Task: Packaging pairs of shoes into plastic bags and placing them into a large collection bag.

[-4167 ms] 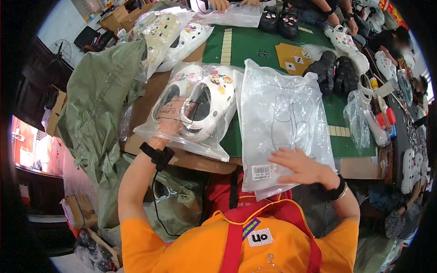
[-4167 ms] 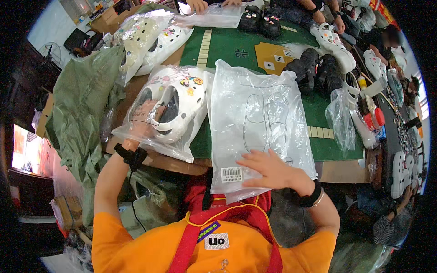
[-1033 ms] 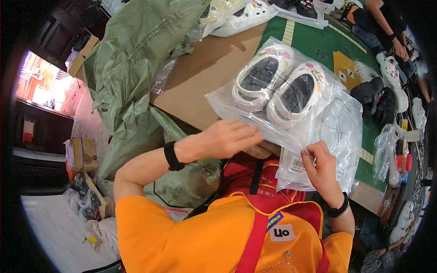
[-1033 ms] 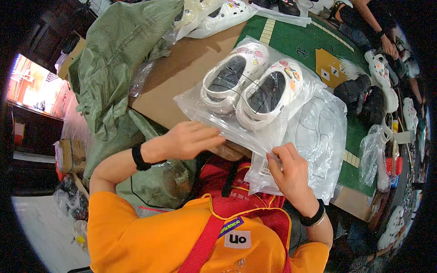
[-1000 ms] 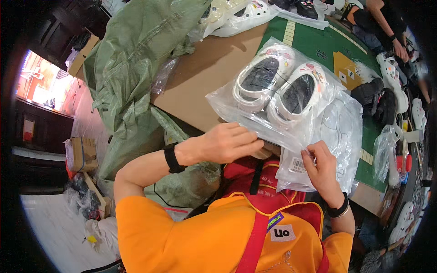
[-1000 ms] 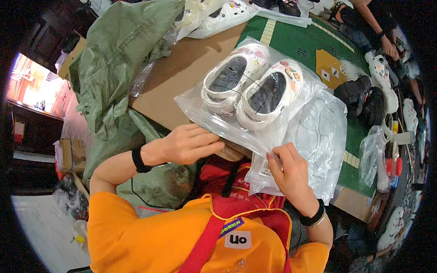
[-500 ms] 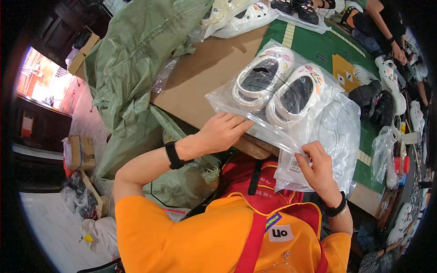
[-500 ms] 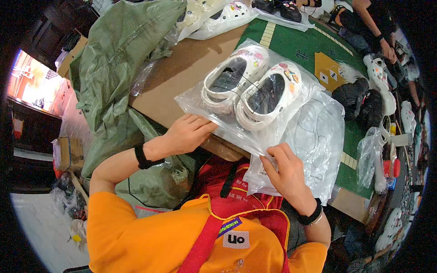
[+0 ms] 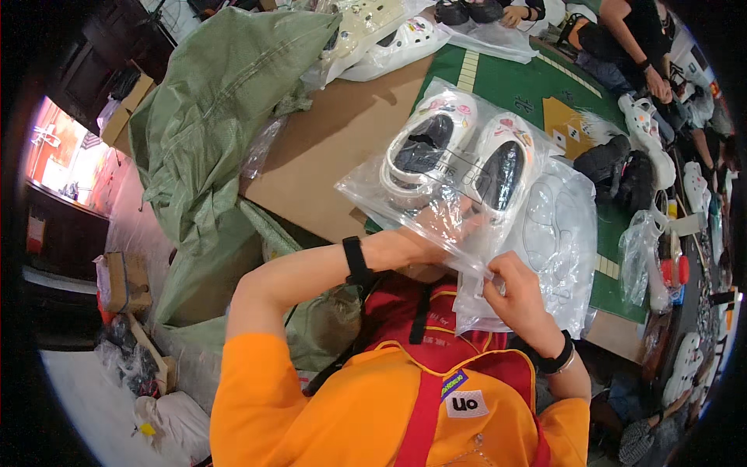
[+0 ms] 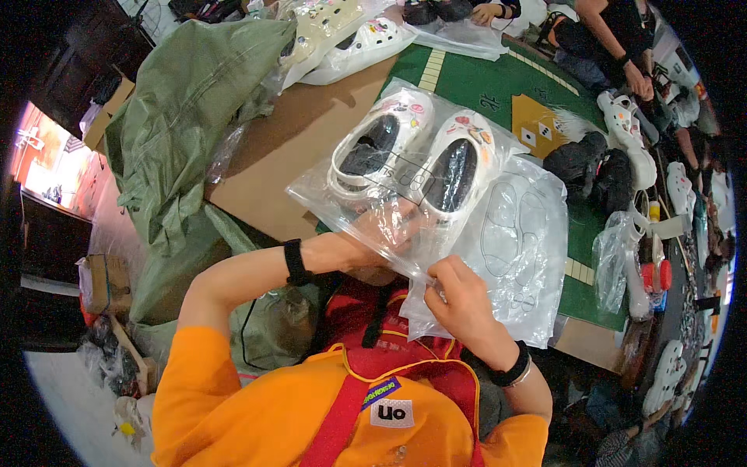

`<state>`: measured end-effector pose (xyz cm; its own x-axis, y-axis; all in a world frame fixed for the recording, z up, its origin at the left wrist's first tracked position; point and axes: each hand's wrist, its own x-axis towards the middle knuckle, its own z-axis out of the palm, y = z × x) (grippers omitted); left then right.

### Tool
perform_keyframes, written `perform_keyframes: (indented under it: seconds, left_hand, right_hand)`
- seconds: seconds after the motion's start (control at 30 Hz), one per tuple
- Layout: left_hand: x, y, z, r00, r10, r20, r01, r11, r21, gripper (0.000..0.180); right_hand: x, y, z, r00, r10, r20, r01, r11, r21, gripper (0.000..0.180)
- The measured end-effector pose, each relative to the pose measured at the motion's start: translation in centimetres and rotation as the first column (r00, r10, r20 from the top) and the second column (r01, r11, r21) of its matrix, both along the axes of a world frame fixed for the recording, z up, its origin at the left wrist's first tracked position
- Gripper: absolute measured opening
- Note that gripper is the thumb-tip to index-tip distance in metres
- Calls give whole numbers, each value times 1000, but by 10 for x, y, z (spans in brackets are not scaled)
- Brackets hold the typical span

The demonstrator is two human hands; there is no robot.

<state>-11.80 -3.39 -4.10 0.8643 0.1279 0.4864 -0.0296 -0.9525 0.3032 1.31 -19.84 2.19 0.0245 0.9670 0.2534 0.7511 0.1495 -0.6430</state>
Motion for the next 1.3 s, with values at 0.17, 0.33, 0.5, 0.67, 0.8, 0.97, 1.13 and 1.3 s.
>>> perform_keyframes:
  seconds: [0.17, 0.33, 0.5, 0.67, 0.8, 0.97, 1.13, 1.3]
  left_hand:
    - [-44, 19, 8, 996, 47, -74, -28, 971, 237, 38]
    - [-61, 46, 3, 947, 295, 127, -321, 883, 342, 48]
    - [-39, 44, 0, 896, 397, 198, -438, 722, 535, 46]
    - [-15, 43, 14, 932, 334, 145, -353, 731, 584, 39]
    - [-25, 50, -4, 967, 257, 4, -227, 847, 481, 38]
    - [-36, 52, -10, 962, 260, 84, -265, 810, 523, 36]
    - [-39, 37, 7, 961, 275, -12, -234, 840, 489, 43]
    - [-54, 21, 30, 934, 291, -207, -158, 856, 492, 49]
  right_hand:
    - [11, -7, 1, 999, -31, -4, 31, 999, -22, 17]
    - [9, -8, -1, 998, -46, -43, 45, 999, -9, 18]
    - [12, -5, -1, 999, -36, -11, 36, 999, 9, 18]
    - [12, -12, 1, 998, -65, -25, 64, 998, -13, 18]
    - [25, -17, 4, 990, -139, -29, 140, 990, 18, 18]
    - [22, -19, 5, 981, -70, -180, 62, 997, -50, 18]
    - [28, -33, -5, 691, -351, -632, 173, 929, -327, 23]
    - [38, -44, -21, 665, -422, -616, 49, 847, -529, 28]
